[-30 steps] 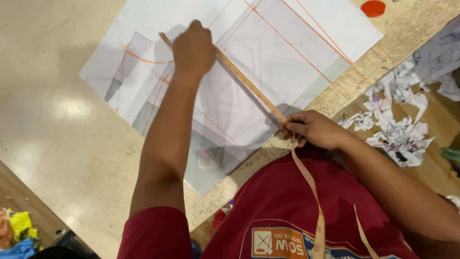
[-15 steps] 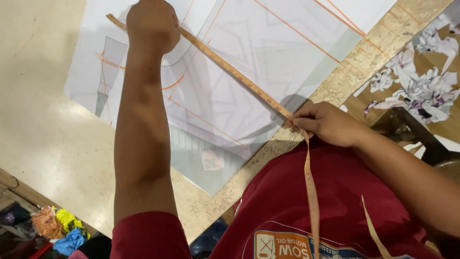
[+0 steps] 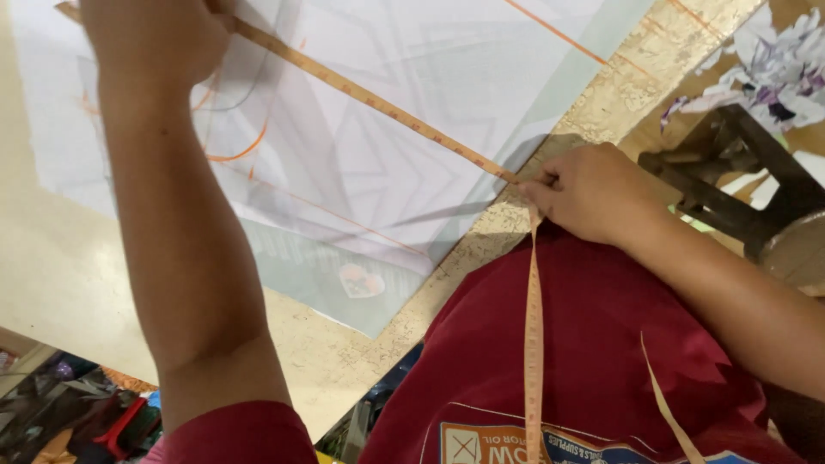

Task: The person uses a set square and orange chalk to draw lines on a large sheet of paper. They then use scissors to cut along the drawn lines, creating a pattern. A measuring tape is also used to measure sections of the paper.

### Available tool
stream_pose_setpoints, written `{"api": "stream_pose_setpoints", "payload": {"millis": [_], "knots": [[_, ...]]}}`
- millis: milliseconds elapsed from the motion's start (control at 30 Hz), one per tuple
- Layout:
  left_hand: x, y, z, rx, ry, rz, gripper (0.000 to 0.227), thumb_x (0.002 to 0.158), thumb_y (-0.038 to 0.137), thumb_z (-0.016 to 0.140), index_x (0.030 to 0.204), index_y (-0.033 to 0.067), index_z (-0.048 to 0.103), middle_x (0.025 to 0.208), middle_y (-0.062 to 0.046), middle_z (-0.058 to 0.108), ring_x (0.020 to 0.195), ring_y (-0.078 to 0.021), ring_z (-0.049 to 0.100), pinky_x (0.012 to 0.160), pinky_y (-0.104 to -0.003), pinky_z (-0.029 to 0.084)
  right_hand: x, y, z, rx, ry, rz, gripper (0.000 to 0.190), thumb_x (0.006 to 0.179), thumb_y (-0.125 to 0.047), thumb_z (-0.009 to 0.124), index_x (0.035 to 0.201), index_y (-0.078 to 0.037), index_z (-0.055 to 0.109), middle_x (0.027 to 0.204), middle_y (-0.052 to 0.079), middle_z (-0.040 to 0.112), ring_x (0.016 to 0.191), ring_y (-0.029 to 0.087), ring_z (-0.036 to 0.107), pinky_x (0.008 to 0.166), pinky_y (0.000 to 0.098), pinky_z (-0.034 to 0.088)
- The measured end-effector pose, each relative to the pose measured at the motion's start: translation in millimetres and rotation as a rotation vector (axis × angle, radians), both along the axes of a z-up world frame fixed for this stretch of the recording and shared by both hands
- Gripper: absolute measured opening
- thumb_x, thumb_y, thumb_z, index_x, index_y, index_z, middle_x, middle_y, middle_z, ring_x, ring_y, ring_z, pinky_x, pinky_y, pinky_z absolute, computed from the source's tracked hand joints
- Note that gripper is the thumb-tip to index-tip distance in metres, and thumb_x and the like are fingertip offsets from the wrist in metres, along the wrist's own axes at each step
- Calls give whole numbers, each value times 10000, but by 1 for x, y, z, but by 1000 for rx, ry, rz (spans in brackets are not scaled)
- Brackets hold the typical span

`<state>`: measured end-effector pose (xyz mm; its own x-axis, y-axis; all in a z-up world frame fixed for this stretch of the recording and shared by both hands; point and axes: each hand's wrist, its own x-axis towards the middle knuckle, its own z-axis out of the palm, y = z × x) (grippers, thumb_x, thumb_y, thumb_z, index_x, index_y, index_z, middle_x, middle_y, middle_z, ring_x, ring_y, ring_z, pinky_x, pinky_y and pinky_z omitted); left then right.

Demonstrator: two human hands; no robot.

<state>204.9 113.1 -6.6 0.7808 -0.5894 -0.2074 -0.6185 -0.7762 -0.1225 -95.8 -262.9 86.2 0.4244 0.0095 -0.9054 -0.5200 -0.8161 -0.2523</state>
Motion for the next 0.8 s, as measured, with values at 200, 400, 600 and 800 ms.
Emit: {"api": "stream_pose_setpoints", "payload": {"millis": [200, 400, 600, 800], "knots": [[-6, 0, 27, 101, 2, -76, 237, 983, 453, 939, 881, 344, 755, 744, 141, 673, 701, -173, 665, 602, -378, 466, -16, -3, -37, 1, -110, 105, 440, 922, -403, 570, 626, -81, 618, 691, 172, 685, 765, 404, 648, 682, 528, 452], [-15, -18, 42, 82, -2, -131, 107, 986, 372, 921, 944, 329, 832, 692, 127, 671, 623, -155, 637, 603, -332, 458, -9, -6, -32, 42, -43, 99, 359, 938, -393, 595, 706, -147, 714, 702, 70, 716, 796, 308, 664, 691, 467, 481], [-13, -18, 37, 128, 10, -93, 44, 956, 382, 862, 951, 352, 830, 650, 104, 665, 620, -190, 634, 627, -346, 436, -6, -7, -33, 68, -44, 86, 368, 925, -352, 586, 651, -134, 699, 661, 81, 695, 750, 309, 652, 679, 456, 455], [-15, -24, 38, 202, -40, -120, 38, 937, 357, 806, 901, 369, 806, 616, 88, 632, 567, -191, 608, 538, -327, 402, -6, -8, -36, 63, -37, 115, 329, 892, -365, 597, 667, -150, 702, 700, 92, 707, 799, 327, 654, 718, 461, 459]]}}
